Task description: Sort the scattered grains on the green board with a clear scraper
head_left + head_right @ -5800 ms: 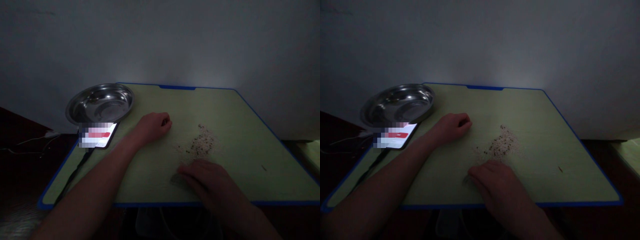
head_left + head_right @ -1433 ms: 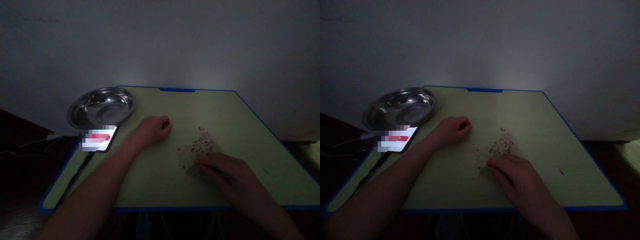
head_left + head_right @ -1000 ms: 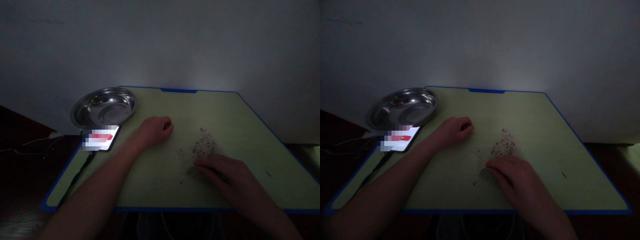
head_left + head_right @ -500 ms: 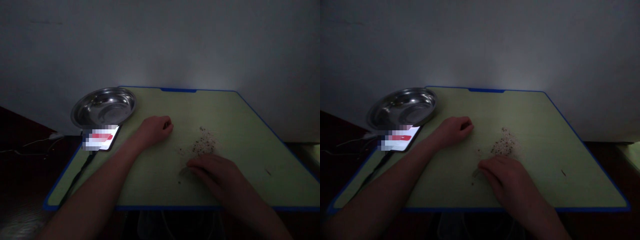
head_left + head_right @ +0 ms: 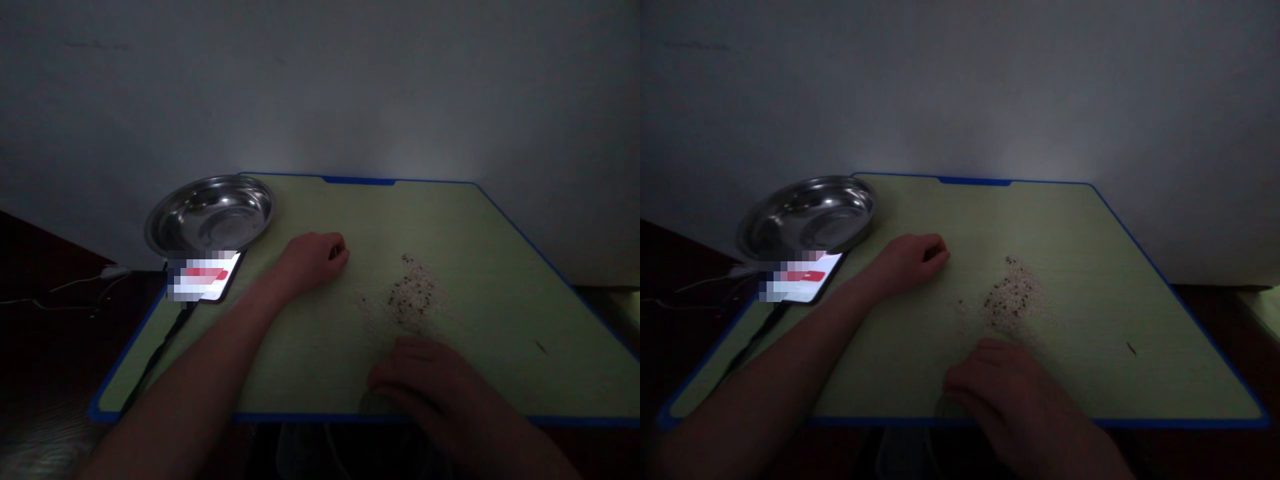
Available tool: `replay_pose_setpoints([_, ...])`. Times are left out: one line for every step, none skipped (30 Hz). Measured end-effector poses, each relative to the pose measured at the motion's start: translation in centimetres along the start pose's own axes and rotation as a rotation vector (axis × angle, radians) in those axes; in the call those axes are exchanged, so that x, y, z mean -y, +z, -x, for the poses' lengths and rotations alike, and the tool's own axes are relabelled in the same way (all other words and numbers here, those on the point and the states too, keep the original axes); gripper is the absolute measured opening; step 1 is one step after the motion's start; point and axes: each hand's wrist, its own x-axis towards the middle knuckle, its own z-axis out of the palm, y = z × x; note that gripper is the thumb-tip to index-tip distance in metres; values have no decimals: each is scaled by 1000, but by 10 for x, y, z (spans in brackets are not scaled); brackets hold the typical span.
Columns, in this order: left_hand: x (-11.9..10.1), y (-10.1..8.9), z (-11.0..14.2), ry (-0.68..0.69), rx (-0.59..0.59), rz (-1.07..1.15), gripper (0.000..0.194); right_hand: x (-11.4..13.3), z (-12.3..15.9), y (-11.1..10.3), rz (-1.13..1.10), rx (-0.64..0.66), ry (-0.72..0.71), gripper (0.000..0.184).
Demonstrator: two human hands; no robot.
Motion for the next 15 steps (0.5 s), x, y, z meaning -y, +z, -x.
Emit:
replay_pose_setpoints([0, 0, 0, -4, 6, 0, 22, -1, 1, -2, 5, -11, 7, 18])
replay_pose_setpoints([0, -1, 0, -6, 10, -3, 22, -2, 1, -3, 13, -26, 16, 17])
replay_pose_setpoints([0, -1, 0, -6, 13, -7, 22, -3, 0, -5, 24, -51, 26, 18])
replay_pose_setpoints([0, -1, 0, -4, 13, -10, 22, -4, -2, -5, 33, -82, 37, 18])
replay_pose_setpoints([0, -1, 0, -4, 13, -14, 23, -5, -3, -5, 41, -119, 48, 19])
replay_pose_setpoints([0, -1, 0, -3, 13, -16, 23, -7, -5, -5, 51, -152, 55, 19])
replay_pose_setpoints([1, -1, 0, -5, 16, -17, 24, -9, -8, -3, 66, -181, 53, 20])
replay_pose_setpoints([1, -1, 0, -10, 19, -20, 24, -11, -9, -2, 89, -204, 44, 21])
replay_pose_setpoints([2, -1, 0, -15, 23, -23, 25, -14, -11, 0, 120, -221, 37, 22])
replay_pose_setpoints([2, -1, 0, -24, 26, -28, 25, -18, -12, 0, 158, -240, 35, 24])
replay_pose_setpoints([3, -1, 1, -32, 26, -31, 24, -22, -12, 0, 198, -261, 40, 26])
replay_pose_setpoints([4, -1, 1, -34, 28, -31, 24, -26, -12, -1, 233, -284, 53, 28])
replay_pose_setpoints([4, -1, 1, -35, 30, -24, 24, -29, -11, -4, 257, -302, 67, 29])
replay_pose_setpoints([5, -1, 2, -34, 39, -15, 24, -32, -11, -8, 263, -315, 80, 29])
replay_pose_setpoints([6, -1, 2, -32, 40, -9, 23, -33, -12, -13, 253, -322, 94, 29])
